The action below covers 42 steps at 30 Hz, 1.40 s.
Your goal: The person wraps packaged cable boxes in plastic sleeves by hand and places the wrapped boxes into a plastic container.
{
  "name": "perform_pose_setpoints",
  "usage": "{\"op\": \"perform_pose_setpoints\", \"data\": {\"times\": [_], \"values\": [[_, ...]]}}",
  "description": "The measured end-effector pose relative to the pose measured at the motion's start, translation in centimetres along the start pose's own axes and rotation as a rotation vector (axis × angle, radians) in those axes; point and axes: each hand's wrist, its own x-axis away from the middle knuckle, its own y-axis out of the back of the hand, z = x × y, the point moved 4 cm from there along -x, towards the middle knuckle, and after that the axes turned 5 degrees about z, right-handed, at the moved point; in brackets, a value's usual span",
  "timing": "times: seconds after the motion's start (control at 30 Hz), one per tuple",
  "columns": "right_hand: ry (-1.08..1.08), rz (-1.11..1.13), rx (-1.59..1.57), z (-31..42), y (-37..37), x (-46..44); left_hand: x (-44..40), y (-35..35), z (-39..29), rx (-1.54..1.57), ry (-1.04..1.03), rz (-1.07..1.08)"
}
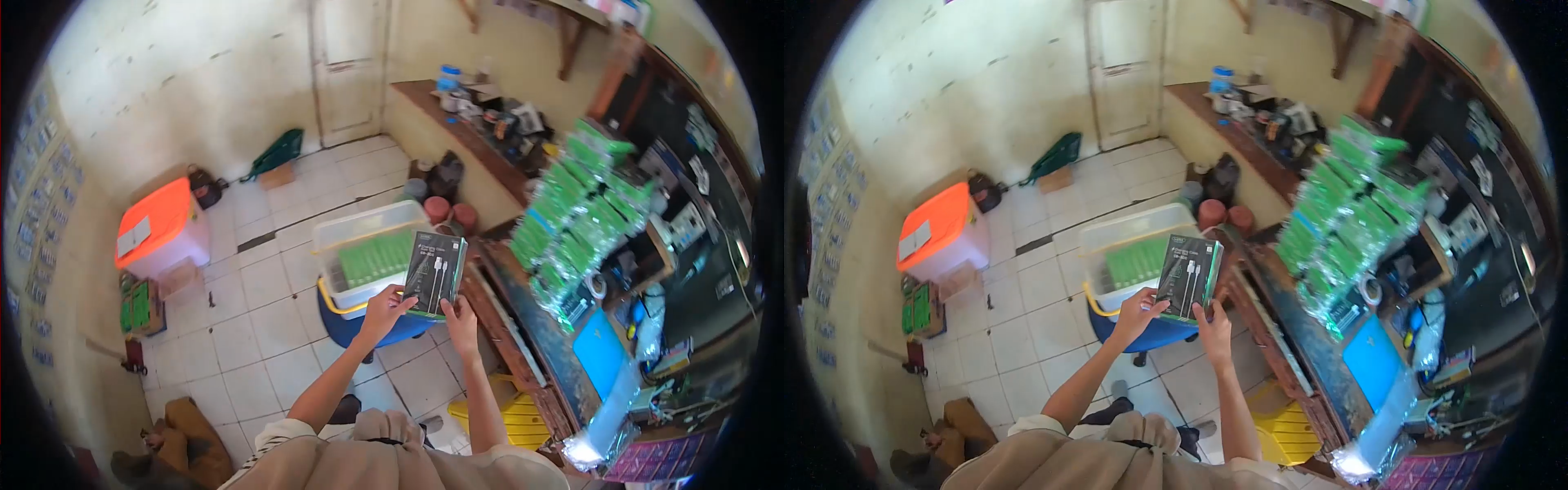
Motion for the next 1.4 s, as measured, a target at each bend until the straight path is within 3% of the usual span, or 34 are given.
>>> {"op": "perform_pose_setpoints", "data": {"times": [0.07, 0.13, 0.2, 0.27, 0.33, 0.47, 0.53, 0.6, 0.67, 0.8, 0.87, 0.97, 1.17, 1.27, 1.4], "values": [[0.029, 0.064, 0.069, 1.8, -4.0, -1.6, 0.2, 4.7, -0.1, -0.245, -0.011, -0.086], [0.138, 0.108, 0.036, 4.2, -7.4, -2.6, 0.2, 8.1, 0.1, -0.235, -0.008, -0.138], [0.1, 0.147, 0.066, 3.7, -10.8, -4.5, -0.3, 10.7, 1.3, -0.282, 0.068, -0.212], [0.237, 0.116, 0.256, 3.9, -13.2, -5.9, -1.6, 12.0, 4.4, -0.24, 0.097, -0.225], [0.295, 0.129, 0.27, 2.9, -15.6, -7.6, -2.6, 13.2, 5.0, -0.24, -0.128, -0.425], [0.158, 0.36, 0.289, 1.0, -20.1, -10.1, -5.1, 13.2, 8.1, 0.133, 0.105, -0.255], [0.232, 0.362, 0.405, -0.3, -22.0, -11.3, -6.9, 13.2, 10.7, -0.01, 0.135, -0.306], [0.152, 0.432, 0.435, -1.9, -23.7, -12.5, -9.1, 12.3, 14.4, 0.029, 0.35, -0.174], [0.235, 0.474, 0.504, -3.6, -25.3, -13.5, -10.1, 11.9, 16.5, 0.017, 0.342, -0.261], [0.246, 0.62, 0.322, -6.6, -28.0, -14.9, -11.1, 11.4, 18.2, 0.176, 0.481, -0.513], [0.259, 0.669, 0.276, -6.0, -28.7, -16.1, -12.1, 11.8, 15.9, -0.023, 0.536, -0.544], [0.289, 0.782, 0.183, -6.6, -28.7, -16.0, -12.9, 11.5, 20.3, -0.133, 0.502, -0.643], [0.257, 0.892, 0.115, -5.2, -28.8, -15.4, -10.9, 11.7, 14.9, -0.365, 0.574, -0.659], [0.227, 0.882, 0.122, -6.7, -29.8, -15.3, -11.3, 12.8, 18.8, -0.17, 0.668, -0.513], [0.317, 0.888, 0.175, -9.3, -30.1, -15.9, -11.8, 12.3, 19.9, -0.212, 0.736, -0.548]]}}
